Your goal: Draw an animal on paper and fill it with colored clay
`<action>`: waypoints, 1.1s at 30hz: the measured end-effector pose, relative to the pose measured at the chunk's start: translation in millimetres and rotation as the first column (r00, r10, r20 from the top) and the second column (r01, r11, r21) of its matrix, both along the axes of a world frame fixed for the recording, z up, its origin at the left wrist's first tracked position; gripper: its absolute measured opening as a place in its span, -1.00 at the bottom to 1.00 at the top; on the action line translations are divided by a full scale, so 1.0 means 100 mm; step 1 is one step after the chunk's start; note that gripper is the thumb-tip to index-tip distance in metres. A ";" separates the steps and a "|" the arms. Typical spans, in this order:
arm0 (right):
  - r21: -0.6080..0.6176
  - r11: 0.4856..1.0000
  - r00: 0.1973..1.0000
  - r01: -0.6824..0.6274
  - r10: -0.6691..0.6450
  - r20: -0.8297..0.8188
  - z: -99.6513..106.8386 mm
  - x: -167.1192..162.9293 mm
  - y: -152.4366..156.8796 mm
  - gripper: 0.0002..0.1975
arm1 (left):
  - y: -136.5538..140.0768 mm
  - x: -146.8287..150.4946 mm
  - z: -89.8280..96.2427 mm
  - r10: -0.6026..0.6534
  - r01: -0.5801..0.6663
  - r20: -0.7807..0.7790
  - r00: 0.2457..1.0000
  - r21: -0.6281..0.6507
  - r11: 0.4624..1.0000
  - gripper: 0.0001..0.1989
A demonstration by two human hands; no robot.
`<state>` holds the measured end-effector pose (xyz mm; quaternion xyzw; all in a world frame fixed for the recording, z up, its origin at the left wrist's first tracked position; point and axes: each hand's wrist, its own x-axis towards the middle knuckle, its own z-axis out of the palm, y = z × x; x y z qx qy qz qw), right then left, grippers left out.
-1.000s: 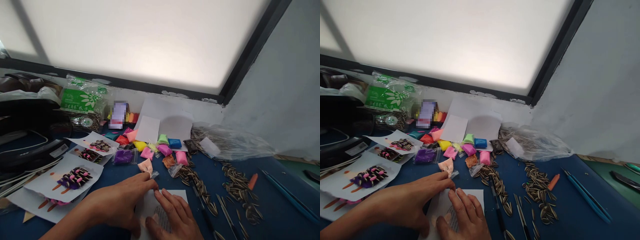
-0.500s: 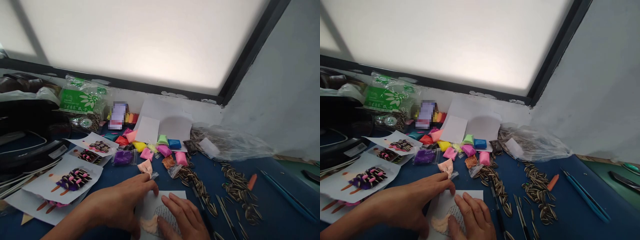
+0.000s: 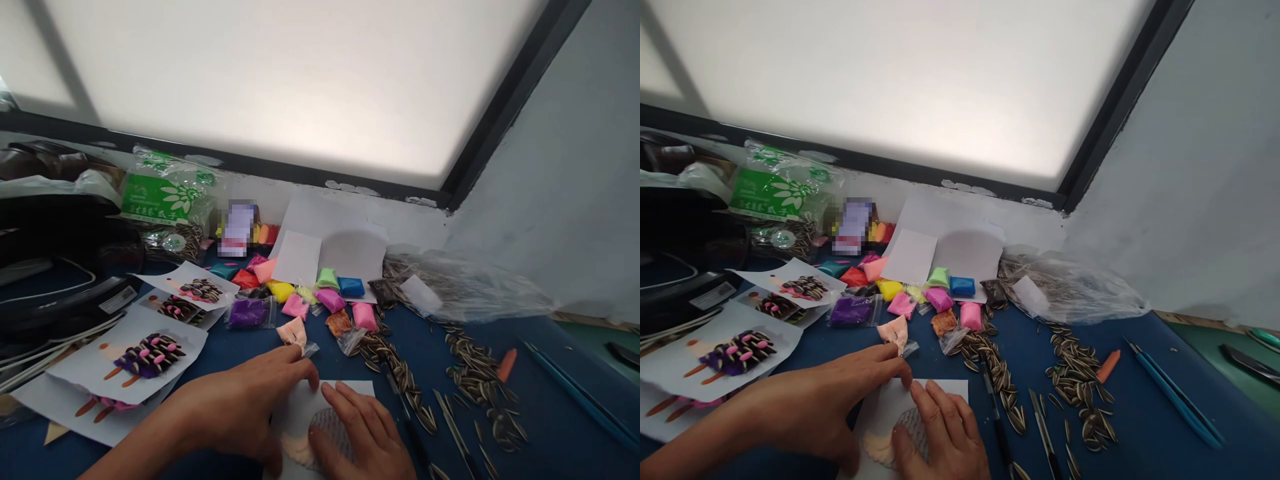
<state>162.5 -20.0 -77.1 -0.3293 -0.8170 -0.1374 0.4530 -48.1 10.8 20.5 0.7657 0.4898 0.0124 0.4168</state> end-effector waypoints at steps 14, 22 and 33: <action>0.023 0.999 0.988 -0.042 0.038 0.151 -0.04 0.04 0.00 -0.68 | 0.00 0.00 0.01 0.002 -0.003 -0.019 1.000 -0.029 1.000 -0.24; 0.008 0.999 0.992 -0.048 0.047 0.116 -0.02 -0.05 0.00 -0.79 | 0.00 0.01 0.03 -0.003 0.003 -0.012 1.000 -0.015 1.000 -0.28; -0.064 0.998 0.993 0.014 -0.006 0.115 -0.16 -0.06 -0.01 -0.64 | 0.01 0.01 0.03 -0.012 0.011 -0.023 1.000 -0.008 1.000 -0.25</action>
